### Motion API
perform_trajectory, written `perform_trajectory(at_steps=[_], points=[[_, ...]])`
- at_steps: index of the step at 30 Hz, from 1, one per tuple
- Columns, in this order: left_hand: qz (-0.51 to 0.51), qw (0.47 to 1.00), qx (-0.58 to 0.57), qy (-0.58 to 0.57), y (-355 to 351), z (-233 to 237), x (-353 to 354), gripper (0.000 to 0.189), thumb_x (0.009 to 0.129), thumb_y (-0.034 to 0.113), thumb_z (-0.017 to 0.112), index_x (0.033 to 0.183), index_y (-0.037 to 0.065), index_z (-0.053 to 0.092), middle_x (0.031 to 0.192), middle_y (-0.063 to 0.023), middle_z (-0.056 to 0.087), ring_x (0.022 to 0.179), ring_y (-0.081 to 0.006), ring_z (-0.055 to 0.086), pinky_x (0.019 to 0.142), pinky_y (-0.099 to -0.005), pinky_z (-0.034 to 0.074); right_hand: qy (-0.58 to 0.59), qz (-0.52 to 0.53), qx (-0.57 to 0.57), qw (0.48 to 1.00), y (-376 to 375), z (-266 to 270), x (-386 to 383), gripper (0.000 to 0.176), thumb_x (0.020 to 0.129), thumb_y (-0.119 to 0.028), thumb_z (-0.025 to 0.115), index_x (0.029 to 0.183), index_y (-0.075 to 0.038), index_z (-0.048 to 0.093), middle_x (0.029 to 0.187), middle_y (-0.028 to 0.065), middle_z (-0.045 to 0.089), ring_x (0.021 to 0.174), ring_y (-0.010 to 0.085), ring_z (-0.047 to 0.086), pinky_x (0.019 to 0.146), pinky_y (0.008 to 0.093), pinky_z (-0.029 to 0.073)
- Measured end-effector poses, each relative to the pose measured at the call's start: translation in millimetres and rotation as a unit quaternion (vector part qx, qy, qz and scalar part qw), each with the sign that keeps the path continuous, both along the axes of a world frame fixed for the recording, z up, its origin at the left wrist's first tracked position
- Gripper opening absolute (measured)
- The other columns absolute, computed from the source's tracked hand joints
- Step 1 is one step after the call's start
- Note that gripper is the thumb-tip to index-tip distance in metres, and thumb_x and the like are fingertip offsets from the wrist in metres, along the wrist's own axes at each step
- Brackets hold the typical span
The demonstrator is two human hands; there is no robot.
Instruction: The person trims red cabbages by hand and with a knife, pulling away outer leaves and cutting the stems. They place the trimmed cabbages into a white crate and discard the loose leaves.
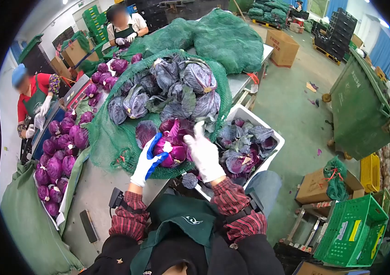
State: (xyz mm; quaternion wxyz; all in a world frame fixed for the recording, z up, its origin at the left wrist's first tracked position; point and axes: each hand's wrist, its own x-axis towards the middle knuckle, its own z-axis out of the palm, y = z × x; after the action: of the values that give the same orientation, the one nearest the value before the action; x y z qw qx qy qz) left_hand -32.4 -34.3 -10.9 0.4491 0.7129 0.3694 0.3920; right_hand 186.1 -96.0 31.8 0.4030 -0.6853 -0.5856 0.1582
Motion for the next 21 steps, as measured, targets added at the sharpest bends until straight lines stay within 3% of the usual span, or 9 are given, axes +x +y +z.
perform_trajectory(at_steps=[4, 6, 8, 9, 10, 12, 13, 16, 21], points=[[0.003, 0.997, 0.047, 0.063, -6, 6, 5, 0.077, 0.077, 0.013, 0.077, 0.143, 0.002, 0.039, 0.145, -0.0116, 0.041, 0.133, -0.0219, 0.040, 0.112, -0.0348, 0.031, -0.075, 0.139, 0.013, 0.987, 19, -31, -16, 0.061, 0.099, -0.041, 0.041, 0.144, 0.000, 0.030, 0.078, 0.0239, 0.064, 0.060, 0.0389, 0.063, 0.056, 0.0467, 0.049], [0.023, 0.994, 0.081, 0.073, -11, 1, 4, 0.078, 0.075, 0.013, 0.078, 0.142, 0.001, 0.041, 0.144, -0.0129, 0.041, 0.133, -0.0230, 0.040, 0.113, -0.0356, 0.030, -0.094, 0.163, -0.070, 0.980, 29, -47, -15, 0.057, 0.100, -0.040, 0.040, 0.139, 0.001, 0.040, 0.087, 0.0235, 0.065, 0.069, 0.0383, 0.064, 0.063, 0.0463, 0.050], [0.035, 0.994, 0.076, 0.068, -14, -1, 4, 0.079, 0.074, 0.014, 0.079, 0.142, 0.001, 0.041, 0.145, -0.0135, 0.041, 0.134, -0.0240, 0.040, 0.113, -0.0358, 0.030, -0.050, 0.159, 0.137, 0.976, 45, -85, -11, 0.051, 0.101, -0.040, 0.039, 0.130, -0.001, 0.052, 0.096, 0.0197, 0.067, 0.082, 0.0364, 0.064, 0.073, 0.0450, 0.050], [0.035, 0.995, 0.070, 0.055, -16, 1, 4, 0.079, 0.074, 0.014, 0.079, 0.142, 0.001, 0.041, 0.145, -0.0133, 0.040, 0.134, -0.0239, 0.040, 0.113, -0.0358, 0.029, 0.029, 0.167, -0.032, 0.985, 44, -72, -2, 0.047, 0.102, -0.040, 0.037, 0.123, -0.005, 0.060, 0.100, 0.0150, 0.069, 0.094, 0.0346, 0.063, 0.082, 0.0424, 0.048], [0.034, 0.997, 0.065, 0.041, -17, 2, 5, 0.079, 0.074, 0.015, 0.079, 0.142, 0.001, 0.041, 0.145, -0.0131, 0.040, 0.134, -0.0238, 0.040, 0.113, -0.0358, 0.029, -0.077, 0.166, 0.076, 0.980, 41, -69, 2, 0.048, 0.101, -0.044, 0.039, 0.127, -0.009, 0.059, 0.093, 0.0152, 0.069, 0.079, 0.0314, 0.066, 0.074, 0.0389, 0.051], [0.041, 0.993, 0.081, 0.070, -15, 2, 2, 0.079, 0.074, 0.014, 0.078, 0.142, 0.001, 0.041, 0.145, -0.0127, 0.040, 0.134, -0.0233, 0.039, 0.113, -0.0358, 0.029, 0.176, 0.177, -0.194, 0.949, 28, -39, 3, 0.055, 0.097, -0.049, 0.045, 0.132, -0.007, 0.055, 0.077, 0.0151, 0.067, 0.059, 0.0253, 0.064, 0.064, 0.0369, 0.051], [0.035, 0.996, 0.064, 0.047, -15, 3, 2, 0.079, 0.074, 0.014, 0.079, 0.142, 0.002, 0.041, 0.145, -0.0128, 0.040, 0.134, -0.0235, 0.039, 0.113, -0.0359, 0.029, 0.187, 0.169, -0.153, 0.956, 22, -36, -4, 0.062, 0.094, -0.050, 0.052, 0.132, -0.002, 0.052, 0.065, 0.0123, 0.062, 0.046, 0.0178, 0.056, 0.054, 0.0352, 0.048], [0.021, 0.999, 0.005, -0.032, -22, 8, 5, 0.078, 0.072, 0.012, 0.079, 0.141, 0.003, 0.043, 0.144, -0.0125, 0.041, 0.135, -0.0238, 0.038, 0.113, -0.0361, 0.030, 0.340, 0.174, -0.255, 0.888, 22, -17, -9, 0.065, 0.089, -0.035, 0.063, 0.137, 0.005, 0.045, 0.073, 0.0129, 0.064, 0.050, 0.0154, 0.058, 0.053, 0.0294, 0.047], [0.063, 0.996, 0.058, 0.005, -10, 21, 18, 0.066, 0.075, 0.015, 0.078, 0.135, 0.003, 0.051, 0.136, -0.0105, 0.047, 0.130, -0.0231, 0.041, 0.111, -0.0354, 0.032, 0.258, 0.160, -0.172, 0.937, 27, -5, -16, 0.055, 0.086, -0.021, 0.059, 0.132, 0.007, 0.047, 0.081, 0.0182, 0.066, 0.056, 0.0160, 0.062, 0.054, 0.0283, 0.049]])
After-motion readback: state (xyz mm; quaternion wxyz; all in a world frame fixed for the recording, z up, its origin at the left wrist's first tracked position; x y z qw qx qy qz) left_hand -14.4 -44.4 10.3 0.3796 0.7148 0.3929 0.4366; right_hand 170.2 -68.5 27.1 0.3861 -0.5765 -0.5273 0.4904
